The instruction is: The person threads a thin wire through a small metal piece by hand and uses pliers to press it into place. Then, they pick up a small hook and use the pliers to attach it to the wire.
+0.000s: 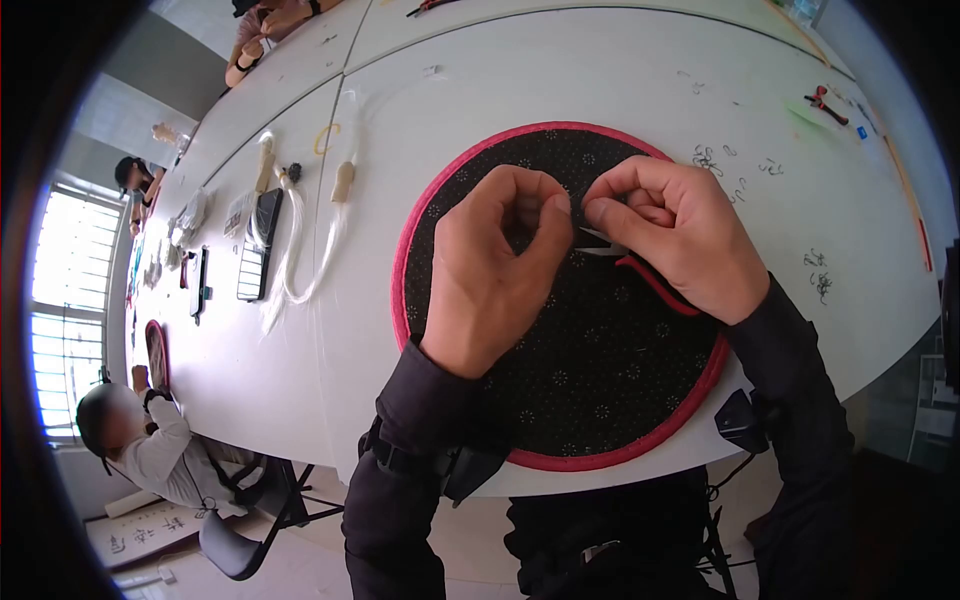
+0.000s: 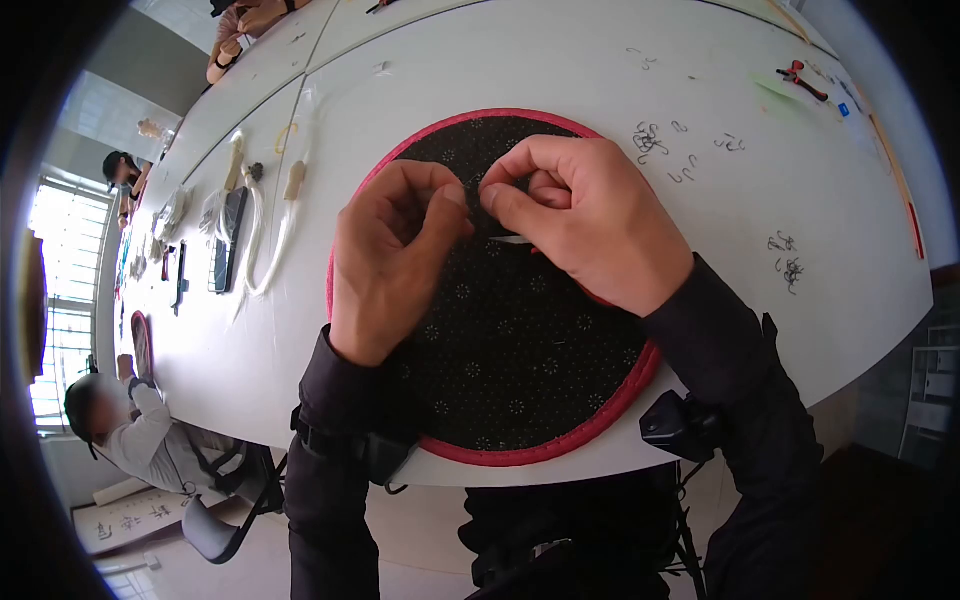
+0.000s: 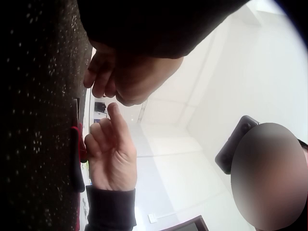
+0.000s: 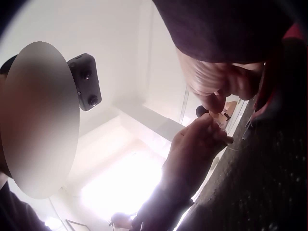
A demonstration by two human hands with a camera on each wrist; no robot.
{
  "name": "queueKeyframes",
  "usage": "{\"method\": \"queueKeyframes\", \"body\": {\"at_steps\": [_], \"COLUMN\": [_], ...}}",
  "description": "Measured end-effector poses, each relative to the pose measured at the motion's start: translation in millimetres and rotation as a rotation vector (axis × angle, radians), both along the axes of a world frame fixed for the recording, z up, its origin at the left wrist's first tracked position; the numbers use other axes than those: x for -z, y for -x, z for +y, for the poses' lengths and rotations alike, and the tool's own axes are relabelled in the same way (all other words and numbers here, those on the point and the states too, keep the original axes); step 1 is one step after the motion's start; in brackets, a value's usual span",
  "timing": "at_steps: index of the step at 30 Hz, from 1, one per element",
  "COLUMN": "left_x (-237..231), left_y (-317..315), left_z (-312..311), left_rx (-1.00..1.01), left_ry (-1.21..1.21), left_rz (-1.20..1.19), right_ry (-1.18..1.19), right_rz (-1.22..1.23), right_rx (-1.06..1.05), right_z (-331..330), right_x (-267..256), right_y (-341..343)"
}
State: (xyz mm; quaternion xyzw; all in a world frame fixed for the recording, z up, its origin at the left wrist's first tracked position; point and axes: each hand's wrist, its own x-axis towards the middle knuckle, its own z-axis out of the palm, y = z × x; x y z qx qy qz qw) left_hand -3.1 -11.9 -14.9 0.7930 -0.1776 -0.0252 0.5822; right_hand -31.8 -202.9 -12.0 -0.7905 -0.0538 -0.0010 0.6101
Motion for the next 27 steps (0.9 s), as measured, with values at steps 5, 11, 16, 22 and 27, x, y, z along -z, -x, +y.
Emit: {"method": "queueKeyframes", "body": {"at_steps": [5, 11, 16, 22, 27], "left_x": [5.1, 9.4, 7.5, 4.1, -1.5], "left_y": [-0.6, -1.1, 1.4, 4.7, 7.7], "left_z": [-2.7, -1.1, -4.3, -5.0, -5.2], "left_rx": [-0.077, 0.039, 0.087, 0.100, 0.111], "left_ry": [0.038, -0.111, -0.097, 0.022, 0.100], "left_rz": [-0.023, -0.205, -0.188, -0.108, -0.019], "right_ry": [0.166, 0.152, 0.066, 0.008, -0.064], "right_rz": [-0.080, -0.219, -0.185, -0.086, -0.047], "right_rx": [-0.011, 0.024, 0.039, 0.003, -0.017], "right_z": [7.2, 9.2, 2.7, -5.5, -5.5], "right_x": [-7.5, -0.1, 5.6, 8.6, 7.9], "right_y": [6.3, 5.7, -0.2, -5.1, -4.9]}}
